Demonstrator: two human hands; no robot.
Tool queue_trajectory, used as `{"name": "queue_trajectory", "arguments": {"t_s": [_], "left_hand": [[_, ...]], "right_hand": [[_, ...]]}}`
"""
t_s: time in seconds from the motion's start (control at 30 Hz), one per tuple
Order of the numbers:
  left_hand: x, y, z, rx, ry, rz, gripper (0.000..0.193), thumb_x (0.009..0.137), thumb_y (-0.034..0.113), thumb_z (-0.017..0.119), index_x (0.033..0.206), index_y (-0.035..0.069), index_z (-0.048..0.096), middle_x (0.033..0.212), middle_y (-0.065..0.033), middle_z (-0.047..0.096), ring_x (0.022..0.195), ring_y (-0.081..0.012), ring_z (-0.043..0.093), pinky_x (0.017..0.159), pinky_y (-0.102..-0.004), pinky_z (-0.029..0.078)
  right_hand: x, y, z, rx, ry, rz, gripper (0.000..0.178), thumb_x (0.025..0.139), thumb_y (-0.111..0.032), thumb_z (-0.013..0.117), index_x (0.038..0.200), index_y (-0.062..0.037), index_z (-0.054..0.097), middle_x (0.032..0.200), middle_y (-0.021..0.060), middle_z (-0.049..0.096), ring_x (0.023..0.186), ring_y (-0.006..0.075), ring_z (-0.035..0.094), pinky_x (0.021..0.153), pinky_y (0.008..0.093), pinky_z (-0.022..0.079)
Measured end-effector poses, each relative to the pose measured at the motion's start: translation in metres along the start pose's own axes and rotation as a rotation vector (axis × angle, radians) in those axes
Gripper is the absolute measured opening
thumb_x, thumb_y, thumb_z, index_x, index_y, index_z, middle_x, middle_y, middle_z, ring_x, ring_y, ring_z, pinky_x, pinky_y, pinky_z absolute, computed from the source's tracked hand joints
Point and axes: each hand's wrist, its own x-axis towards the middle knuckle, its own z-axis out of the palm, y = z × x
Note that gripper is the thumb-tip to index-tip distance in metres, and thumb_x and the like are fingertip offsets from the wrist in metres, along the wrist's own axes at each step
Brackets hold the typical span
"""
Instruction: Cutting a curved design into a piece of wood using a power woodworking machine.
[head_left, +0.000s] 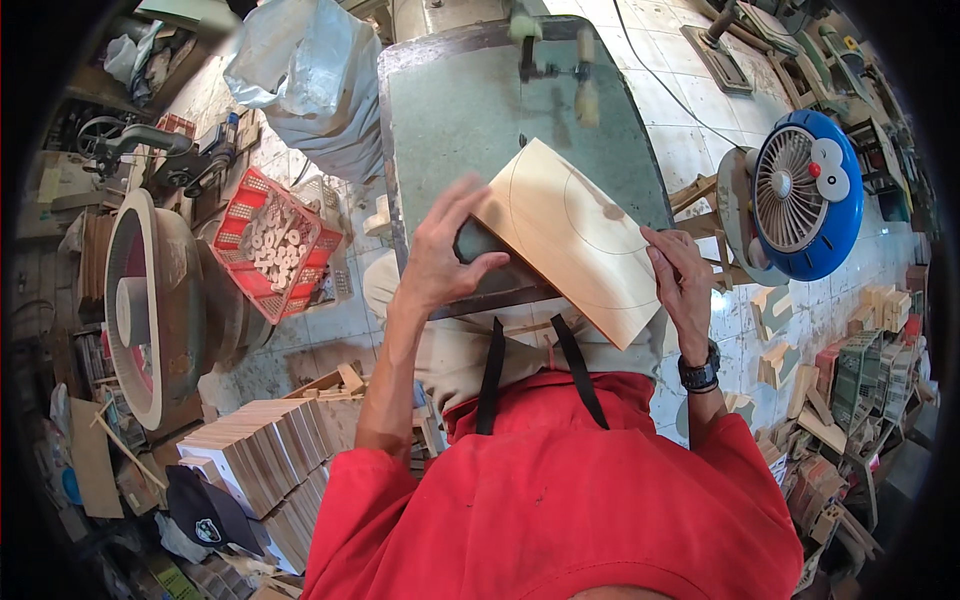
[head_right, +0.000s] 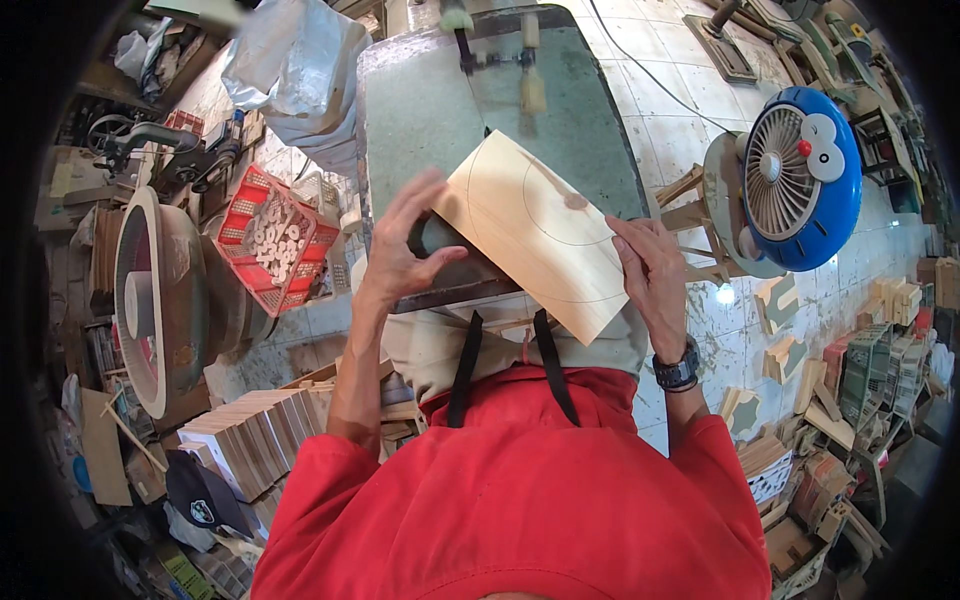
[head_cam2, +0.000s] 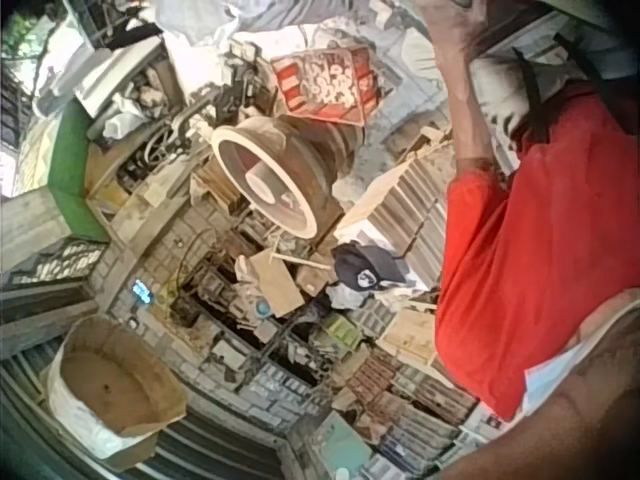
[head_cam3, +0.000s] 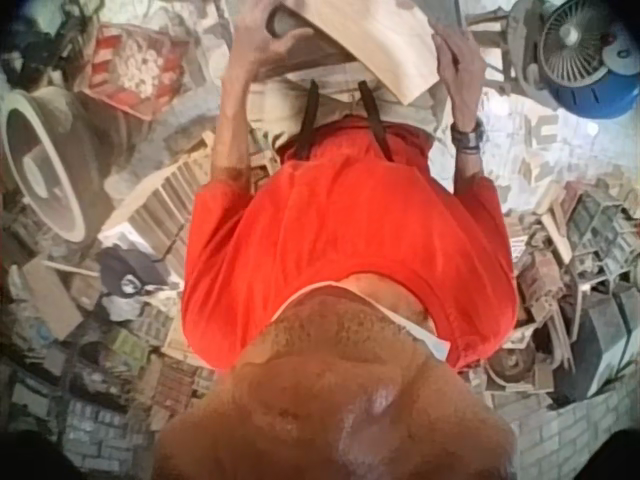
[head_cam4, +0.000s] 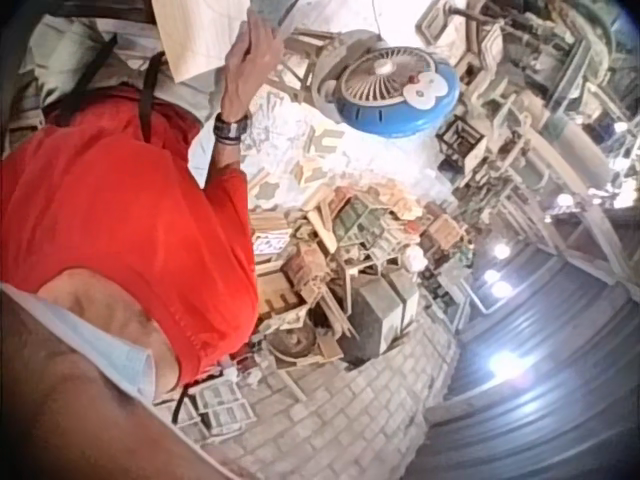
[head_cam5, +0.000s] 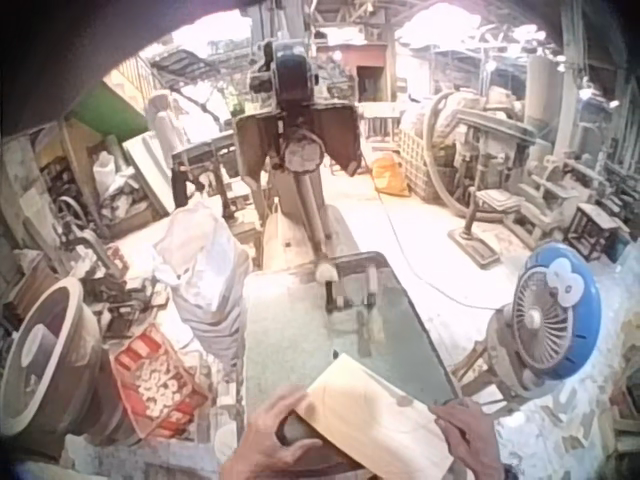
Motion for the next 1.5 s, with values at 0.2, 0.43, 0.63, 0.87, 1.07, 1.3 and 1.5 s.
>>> {"name": "queue_trajectory", "arguments": {"t_s": [0.2, 0.43, 0.63, 0.87, 1.07, 1.3, 1.5], "left_hand": [[-0.007, 0.007, 0.034, 0.018, 0.022, -0.059, 0.076, 0.057, 0.021, 0.093, 0.126, 0.007, 0.065, 0.133, -0.0142, 0.056, 0.102, -0.0278, 0.062, 0.084, -0.0368, 0.057], [0.006, 0.016, 0.069, 0.035, 0.163, -0.038, 0.07, 0.06, 0.024, 0.093, 0.122, 0.004, 0.066, 0.142, -0.0168, 0.055, 0.108, -0.0345, 0.062, 0.093, -0.0411, 0.053], [0.008, 0.007, 0.072, 0.041, 0.156, 0.036, 0.056, 0.07, 0.013, 0.087, 0.121, 0.005, 0.067, 0.139, -0.0163, 0.056, 0.11, -0.0322, 0.063, 0.091, -0.04, 0.056], [0.014, 0.009, 0.076, -0.038, 0.138, 0.016, 0.052, 0.073, 0.008, 0.083, 0.122, 0.008, 0.067, 0.143, -0.0155, 0.052, 0.108, -0.0293, 0.066, 0.086, -0.0381, 0.061], [0.016, 0.006, 0.076, -0.002, 0.155, 0.026, 0.051, 0.074, 0.008, 0.083, 0.122, 0.007, 0.067, 0.142, -0.0146, 0.055, 0.112, -0.0309, 0.065, 0.092, -0.039, 0.058], [0.017, 0.007, 0.077, -0.025, 0.146, -0.016, 0.05, 0.075, 0.011, 0.082, 0.122, 0.007, 0.066, 0.142, -0.0143, 0.056, 0.112, -0.031, 0.065, 0.093, -0.0387, 0.057], [0.02, 0.006, 0.077, -0.025, 0.154, -0.016, 0.048, 0.077, 0.01, 0.082, 0.122, 0.007, 0.066, 0.142, -0.0147, 0.055, 0.112, -0.0308, 0.065, 0.092, -0.0385, 0.058]], "right_hand": [[0.002, 0.024, 0.013, 0.162, 0.275, 0.196, 0.031, 0.093, -0.011, 0.066, 0.123, -0.002, 0.067, 0.121, 0.0161, 0.067, 0.113, 0.0256, 0.062, 0.097, 0.0339, 0.047], [0.059, 0.072, -0.009, 0.56, 0.066, 0.459, 0.072, 0.092, -0.031, 0.071, 0.151, -0.0057, 0.038, 0.152, 0.0253, 0.04, 0.138, 0.0311, 0.044, 0.108, 0.0378, 0.041], [0.117, 0.088, -0.024, 0.38, -0.155, 0.396, 0.068, 0.092, -0.036, 0.07, 0.147, -0.0054, 0.045, 0.147, 0.0222, 0.047, 0.133, 0.0265, 0.048, 0.106, 0.0341, 0.042], [0.151, 0.121, -0.021, 0.454, -0.254, 0.393, 0.036, 0.091, -0.031, 0.072, 0.116, -0.0038, 0.07, 0.104, 0.0037, 0.07, 0.094, 0.0094, 0.063, 0.084, 0.0236, 0.047], [0.158, 0.135, -0.014, 0.532, -0.224, 0.357, 0.027, 0.088, -0.027, 0.077, 0.102, -0.0032, 0.074, 0.088, 0.0012, 0.071, 0.078, 0.0063, 0.063, 0.073, 0.0207, 0.048], [0.16, 0.139, -0.013, 0.556, -0.218, 0.364, 0.027, 0.088, -0.025, 0.077, 0.104, -0.003, 0.075, 0.088, 0.0016, 0.072, 0.077, 0.0065, 0.064, 0.072, 0.0207, 0.049], [0.163, 0.135, -0.013, 0.518, -0.204, 0.365, 0.026, 0.087, -0.025, 0.078, 0.102, -0.0039, 0.076, 0.086, 0.0011, 0.072, 0.074, 0.0063, 0.063, 0.069, 0.0215, 0.049]]}}
